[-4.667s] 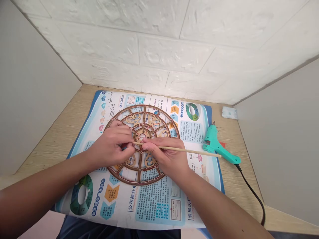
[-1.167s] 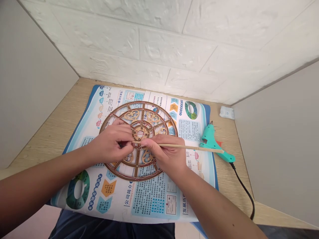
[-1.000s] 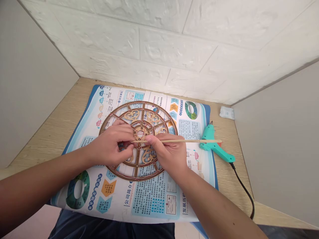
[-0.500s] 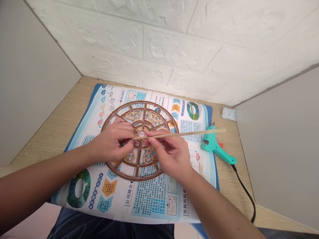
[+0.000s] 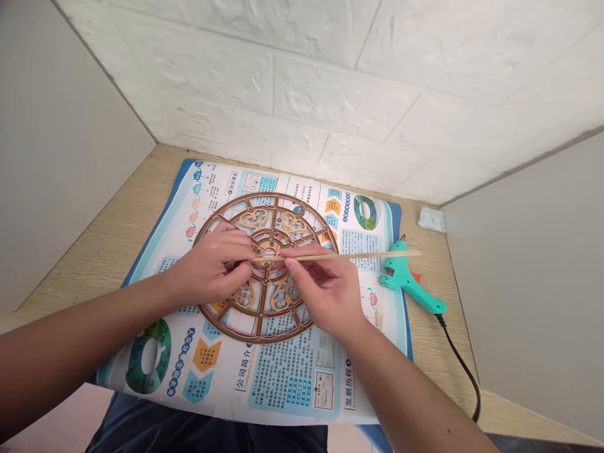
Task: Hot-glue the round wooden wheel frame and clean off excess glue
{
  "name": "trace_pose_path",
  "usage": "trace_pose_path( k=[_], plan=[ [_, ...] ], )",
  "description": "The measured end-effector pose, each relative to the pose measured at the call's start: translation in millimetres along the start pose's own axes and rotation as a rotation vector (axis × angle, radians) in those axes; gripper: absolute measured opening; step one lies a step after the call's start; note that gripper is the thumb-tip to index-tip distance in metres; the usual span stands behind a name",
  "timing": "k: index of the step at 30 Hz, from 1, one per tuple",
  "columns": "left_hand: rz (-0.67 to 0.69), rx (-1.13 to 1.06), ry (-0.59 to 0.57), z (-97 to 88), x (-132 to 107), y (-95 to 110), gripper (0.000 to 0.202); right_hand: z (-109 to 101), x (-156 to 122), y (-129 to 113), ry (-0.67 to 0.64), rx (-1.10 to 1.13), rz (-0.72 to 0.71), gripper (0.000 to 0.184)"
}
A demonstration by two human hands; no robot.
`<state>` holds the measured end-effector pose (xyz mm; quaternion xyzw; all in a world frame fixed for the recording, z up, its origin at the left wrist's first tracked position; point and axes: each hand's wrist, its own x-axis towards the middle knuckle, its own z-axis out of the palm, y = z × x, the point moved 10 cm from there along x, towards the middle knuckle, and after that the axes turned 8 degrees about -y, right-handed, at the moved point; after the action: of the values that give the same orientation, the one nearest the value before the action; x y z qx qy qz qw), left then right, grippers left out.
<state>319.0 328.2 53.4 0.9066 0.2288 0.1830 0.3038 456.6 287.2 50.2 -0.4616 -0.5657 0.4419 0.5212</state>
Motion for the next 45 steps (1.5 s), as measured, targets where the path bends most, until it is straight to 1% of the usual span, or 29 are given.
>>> trace_pose_path(
  k=[4, 6, 8, 12, 17, 21, 24, 26, 30, 34, 40, 45],
  plan=[
    [0.002, -0.009, 0.090, -9.8, -2.5, 1.0, 0.018, -2.9, 4.0, 18.4, 0.004, 0.139, 0.103, 0.008],
    [0.029, -0.021, 0.147, -15.5, -4.3, 3.3, 0.016, -4.2, 5.8, 27.5, 0.011, 0.219, 0.157, 0.009],
    [0.053, -0.026, 0.179, -18.8, -5.2, 5.2, 0.014, -5.3, 7.2, 33.5, 0.023, 0.289, 0.199, 0.009],
    [0.084, -0.033, 0.162, -19.0, -3.9, 7.3, 0.017, -5.9, 8.0, 39.7, 0.040, 0.365, 0.271, 0.008],
    [0.155, -0.048, 0.127, -18.9, -2.6, 13.0, 0.016, -2.2, 7.6, 44.7, 0.020, 0.438, 0.320, 0.009],
    [0.198, -0.085, 0.127, -21.0, -2.9, 16.2, 0.016, -1.6, 5.9, 53.4, 0.033, 0.525, 0.398, 0.010],
    [0.202, -0.092, 0.126, -20.7, -3.1, 16.5, 0.016, -4.3, 5.0, 60.1, 0.056, 0.562, 0.455, 0.012],
    [0.183, -0.078, 0.143, -20.9, -3.3, 14.0, 0.015, -6.6, 5.5, 62.0, 0.068, 0.577, 0.463, 0.012],
    [0.136, -0.040, 0.213, -23.3, -5.0, 6.2, 0.012, -8.6, 6.0, 62.0, 0.083, 0.572, 0.466, 0.014],
    [0.139, -0.019, 0.257, -25.5, -6.6, 4.9, 0.013, -7.5, 5.1, 60.9, 0.091, 0.551, 0.481, 0.017],
    [0.124, -0.037, 0.277, -27.8, -6.4, 7.4, 0.007, -2.8, 5.0, 60.8, 0.063, 0.555, 0.469, 0.019],
    [0.077, -0.011, 0.295, -30.3, -6.1, 6.7, 0.011, -1.5, 4.6, 60.3, 0.051, 0.527, 0.454, 0.020]
  ],
)
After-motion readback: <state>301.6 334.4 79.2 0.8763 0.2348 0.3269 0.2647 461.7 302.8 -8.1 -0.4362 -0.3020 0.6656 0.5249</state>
